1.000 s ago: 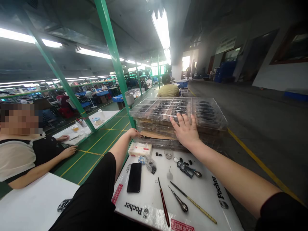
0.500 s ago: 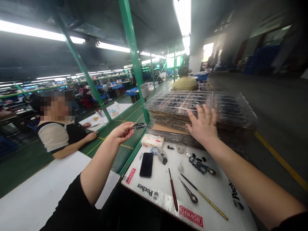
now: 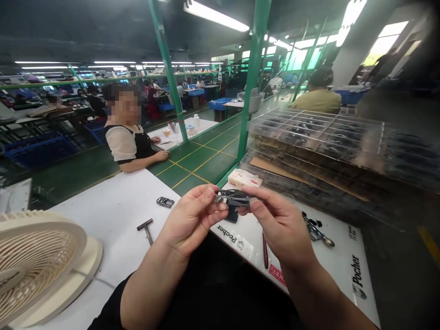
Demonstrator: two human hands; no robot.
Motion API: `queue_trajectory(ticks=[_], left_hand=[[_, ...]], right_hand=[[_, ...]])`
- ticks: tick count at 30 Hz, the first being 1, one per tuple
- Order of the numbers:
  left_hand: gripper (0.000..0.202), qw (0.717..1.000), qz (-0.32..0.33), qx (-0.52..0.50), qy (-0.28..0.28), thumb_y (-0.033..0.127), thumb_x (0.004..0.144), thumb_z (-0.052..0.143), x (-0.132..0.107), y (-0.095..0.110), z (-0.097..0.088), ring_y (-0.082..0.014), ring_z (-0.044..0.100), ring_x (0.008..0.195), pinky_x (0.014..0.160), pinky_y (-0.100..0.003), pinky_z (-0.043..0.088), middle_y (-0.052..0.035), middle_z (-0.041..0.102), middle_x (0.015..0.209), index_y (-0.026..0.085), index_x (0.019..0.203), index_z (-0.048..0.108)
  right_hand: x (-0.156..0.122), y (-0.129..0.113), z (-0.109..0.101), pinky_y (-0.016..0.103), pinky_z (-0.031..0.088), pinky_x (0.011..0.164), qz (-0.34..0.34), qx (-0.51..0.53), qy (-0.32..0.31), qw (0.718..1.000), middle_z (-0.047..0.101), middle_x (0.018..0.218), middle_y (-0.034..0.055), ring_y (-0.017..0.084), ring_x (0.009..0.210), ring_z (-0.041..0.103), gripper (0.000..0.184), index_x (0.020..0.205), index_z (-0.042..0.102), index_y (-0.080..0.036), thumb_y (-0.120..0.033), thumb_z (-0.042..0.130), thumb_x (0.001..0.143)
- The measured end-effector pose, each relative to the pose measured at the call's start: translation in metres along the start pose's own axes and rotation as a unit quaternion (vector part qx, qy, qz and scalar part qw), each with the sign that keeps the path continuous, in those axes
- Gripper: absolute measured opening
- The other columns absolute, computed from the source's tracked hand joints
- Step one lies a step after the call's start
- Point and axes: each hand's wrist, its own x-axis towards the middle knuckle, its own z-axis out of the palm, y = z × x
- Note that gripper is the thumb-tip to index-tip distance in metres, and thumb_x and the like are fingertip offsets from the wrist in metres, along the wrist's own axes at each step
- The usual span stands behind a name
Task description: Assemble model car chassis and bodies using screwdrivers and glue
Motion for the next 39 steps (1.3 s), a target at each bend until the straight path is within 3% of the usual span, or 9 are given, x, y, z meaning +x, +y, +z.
queue_trajectory(ticks=[3,9,12,15,19,27,31,39], left_hand=[[0.052,0.999,-0.024,-0.034,-0.019,0.05,0.071,0.116,-0.014,0.002,-0.01,-0.0157,0.079,0.068,0.069,-0.024,0.071,-0.0021,0.08,0.074,0.022,0.102,0.086],[0.044,0.989,0.14,0.054,-0.017,0.042,0.079,0.113,-0.035,-0.002,-0.028,-0.0135,0.073,0.068,0.07,-0.023,0.062,0.0005,0.075,0.077,0.025,0.112,0.09],[0.043,0.975,0.19,0.114,0.007,0.034,0.076,0.114,-0.04,-0.002,-0.032,-0.0129,0.068,0.072,0.071,-0.023,0.059,0.0011,0.072,0.081,0.027,0.112,0.092],[0.041,0.96,0.227,0.163,0.035,0.034,0.077,0.113,-0.043,-0.001,-0.032,-0.0143,0.066,0.077,0.074,-0.025,0.058,0.0004,0.072,0.083,0.028,0.111,0.092],[0.037,0.951,0.237,0.187,0.06,0.037,0.079,0.112,-0.043,-0.003,-0.033,-0.0167,0.067,0.079,0.075,-0.027,0.058,-0.0006,0.072,0.086,0.028,0.108,0.091],[0.033,0.952,0.252,0.159,0.068,0.039,0.078,0.112,-0.037,-0.011,-0.035,-0.0154,0.065,0.075,0.071,-0.025,0.057,0.0007,0.07,0.081,0.029,0.103,0.092],[0.034,0.95,0.259,0.157,0.073,0.042,0.077,0.113,-0.037,-0.012,-0.034,-0.0152,0.064,0.075,0.072,-0.025,0.057,0.0007,0.07,0.079,0.029,0.101,0.093],[0.033,0.947,0.274,0.162,0.043,0.042,0.086,0.108,-0.038,-0.018,-0.044,-0.016,0.067,0.077,0.075,-0.027,0.057,-0.001,0.074,0.085,0.029,0.112,0.094]], right_hand=[[0.001,-0.009,0.011,0.034,0.078,0.084,-0.001,-0.015,-0.007,1.0,0.092,0.121,0.0051,0.021,0.09,0.09,0.024,0.128,0.092,-0.031,-0.045,0.085,0.11],[-0.001,-0.021,0.027,0.035,0.079,0.086,-0.001,-0.008,-0.029,1.0,0.093,0.118,0.0049,0.022,0.09,0.09,0.024,0.129,0.092,-0.032,-0.045,0.085,0.11],[-0.003,-0.024,0.033,0.034,0.078,0.087,-0.009,-0.02,-0.034,0.999,0.092,0.118,0.0033,0.021,0.093,0.089,0.021,0.129,0.092,-0.036,-0.043,0.084,0.11],[-0.007,-0.025,0.036,0.04,0.077,0.097,-0.01,-0.048,-0.031,0.998,0.091,0.122,0.0042,0.024,0.101,0.088,0.023,0.13,0.092,-0.036,-0.044,0.084,0.11],[-0.012,-0.023,0.037,0.05,0.072,0.112,-0.012,-0.082,-0.027,0.996,0.091,0.129,0.0056,0.029,0.118,0.086,0.027,0.134,0.092,-0.036,-0.046,0.085,0.11],[-0.018,-0.014,0.035,0.05,0.07,0.113,-0.005,-0.093,-0.041,0.995,0.091,0.12,0.0045,0.027,0.11,0.086,0.03,0.14,0.089,-0.036,-0.043,0.082,0.112],[-0.02,-0.013,0.035,0.046,0.071,0.112,-0.008,-0.092,-0.037,0.995,0.09,0.125,0.0032,0.025,0.108,0.086,0.029,0.14,0.089,-0.039,-0.041,0.082,0.112],[-0.019,-0.024,0.038,0.043,0.073,0.111,-0.012,-0.084,-0.024,0.996,0.09,0.134,0.0045,0.027,0.119,0.087,0.026,0.134,0.091,-0.037,-0.043,0.085,0.11]])
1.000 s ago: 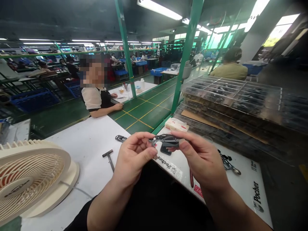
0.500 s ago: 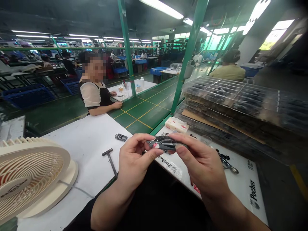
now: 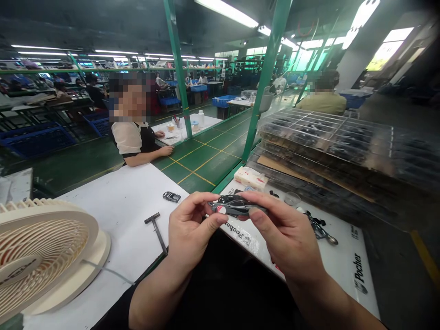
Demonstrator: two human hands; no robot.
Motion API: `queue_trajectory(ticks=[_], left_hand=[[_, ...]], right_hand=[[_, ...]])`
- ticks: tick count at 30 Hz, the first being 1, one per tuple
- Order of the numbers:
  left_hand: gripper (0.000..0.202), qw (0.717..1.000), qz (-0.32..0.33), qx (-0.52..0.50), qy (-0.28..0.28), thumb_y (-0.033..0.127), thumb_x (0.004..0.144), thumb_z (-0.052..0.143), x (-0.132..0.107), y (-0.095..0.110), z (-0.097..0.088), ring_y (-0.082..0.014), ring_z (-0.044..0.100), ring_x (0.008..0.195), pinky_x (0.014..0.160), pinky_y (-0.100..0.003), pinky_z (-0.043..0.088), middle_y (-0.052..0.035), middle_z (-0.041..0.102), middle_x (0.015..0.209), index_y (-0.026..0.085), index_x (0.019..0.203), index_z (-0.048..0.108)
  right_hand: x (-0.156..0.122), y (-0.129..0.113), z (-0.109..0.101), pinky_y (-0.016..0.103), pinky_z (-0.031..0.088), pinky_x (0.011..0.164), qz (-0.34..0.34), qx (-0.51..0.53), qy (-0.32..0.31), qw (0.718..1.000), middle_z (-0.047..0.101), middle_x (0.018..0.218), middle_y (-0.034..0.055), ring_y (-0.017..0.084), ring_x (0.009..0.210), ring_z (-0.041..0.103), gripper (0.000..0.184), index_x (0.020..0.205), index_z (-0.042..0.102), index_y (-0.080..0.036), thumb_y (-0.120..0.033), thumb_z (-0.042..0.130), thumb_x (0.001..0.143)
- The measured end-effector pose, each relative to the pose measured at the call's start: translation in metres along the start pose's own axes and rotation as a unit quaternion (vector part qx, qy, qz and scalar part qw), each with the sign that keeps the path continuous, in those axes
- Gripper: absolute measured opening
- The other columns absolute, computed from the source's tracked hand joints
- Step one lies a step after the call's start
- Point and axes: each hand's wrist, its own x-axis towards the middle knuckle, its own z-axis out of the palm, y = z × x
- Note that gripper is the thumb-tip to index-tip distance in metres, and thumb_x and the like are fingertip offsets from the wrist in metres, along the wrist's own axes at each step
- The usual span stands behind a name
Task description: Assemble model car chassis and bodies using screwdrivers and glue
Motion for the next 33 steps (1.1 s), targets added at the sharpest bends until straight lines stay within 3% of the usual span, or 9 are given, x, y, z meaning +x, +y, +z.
queue_trajectory(ticks=[3,5,10,14,16,20,33], left_hand=[[0.03,0.999,0.0,-0.016,-0.033,0.044,0.097,0.1,-0.001,-0.004,-0.007,-0.0161,0.07,0.078,0.077,-0.028,0.058,-0.0023,0.077,0.088,0.029,0.121,0.094],[0.028,0.997,-0.022,-0.052,-0.055,0.044,0.1,0.096,-0.001,-0.003,-0.007,-0.016,0.074,0.078,0.078,-0.027,0.061,-0.0027,0.078,0.089,0.028,0.124,0.093],[0.036,0.978,-0.076,-0.178,-0.077,0.026,0.098,0.098,0.002,0.006,0.0,-0.0119,0.079,0.072,0.072,-0.024,0.068,0.0004,0.078,0.1,0.032,0.132,0.089],[0.034,0.981,-0.004,-0.17,-0.097,0.016,0.101,0.093,0.003,0.004,-0.002,-0.0126,0.082,0.08,0.079,-0.024,0.071,-0.0013,0.082,0.105,0.032,0.131,0.09],[0.031,0.98,0.054,-0.153,-0.113,0.011,0.103,0.089,0.004,0.001,-0.005,-0.0139,0.083,0.087,0.083,-0.025,0.072,-0.0026,0.083,0.11,0.031,0.126,0.091],[0.036,0.975,0.116,-0.137,-0.133,0.006,0.105,0.084,0.005,-0.002,-0.008,-0.0145,0.083,0.094,0.088,-0.027,0.072,-0.0031,0.082,0.113,0.032,0.13,0.09],[0.035,0.973,0.128,-0.134,-0.14,0.007,0.105,0.085,0.006,-0.001,-0.012,-0.017,0.08,0.103,0.09,-0.029,0.07,-0.0046,0.082,0.113,0.031,0.13,0.09]], right_hand=[[-0.001,-0.001,-0.001,0.042,0.074,0.109,0.003,0.011,-0.006,1.0,0.09,0.13,0.0042,0.027,0.118,0.088,0.026,0.136,0.09,-0.036,-0.04,0.084,0.111],[-0.002,0.001,-0.002,0.042,0.074,0.109,-0.028,0.006,-0.011,1.0,0.088,0.138,0.0053,0.028,0.127,0.086,0.03,0.14,0.087,-0.035,-0.032,0.085,0.11],[-0.006,0.007,-0.003,0.044,0.071,0.119,-0.214,-0.087,-0.049,0.972,0.075,0.161,0.0088,0.028,0.148,0.075,0.066,0.161,0.072,-0.033,-0.003,0.081,0.103],[-0.005,0.007,-0.002,0.037,0.069,0.121,-0.358,-0.164,-0.025,0.919,0.066,0.168,0.0117,0.023,0.147,0.074,0.082,0.162,0.069,-0.026,0.017,0.075,0.094],[-0.004,0.005,-0.002,0.034,0.071,0.116,-0.366,-0.159,-0.015,0.917,0.064,0.167,0.0117,0.018,0.137,0.078,0.083,0.161,0.069,-0.025,0.02,0.075,0.092],[-0.004,0.002,-0.005,0.029,0.071,0.113,-0.36,-0.183,0.0,0.915,0.074,0.143,0.0089,0.016,0.127,0.08,0.072,0.154,0.073,-0.021,0.016,0.08,0.093],[-0.005,0.002,-0.004,0.029,0.072,0.108,-0.356,-0.201,0.0,0.913,0.079,0.136,0.0085,0.017,0.124,0.082,0.067,0.151,0.073,-0.02,0.015,0.08,0.094]])
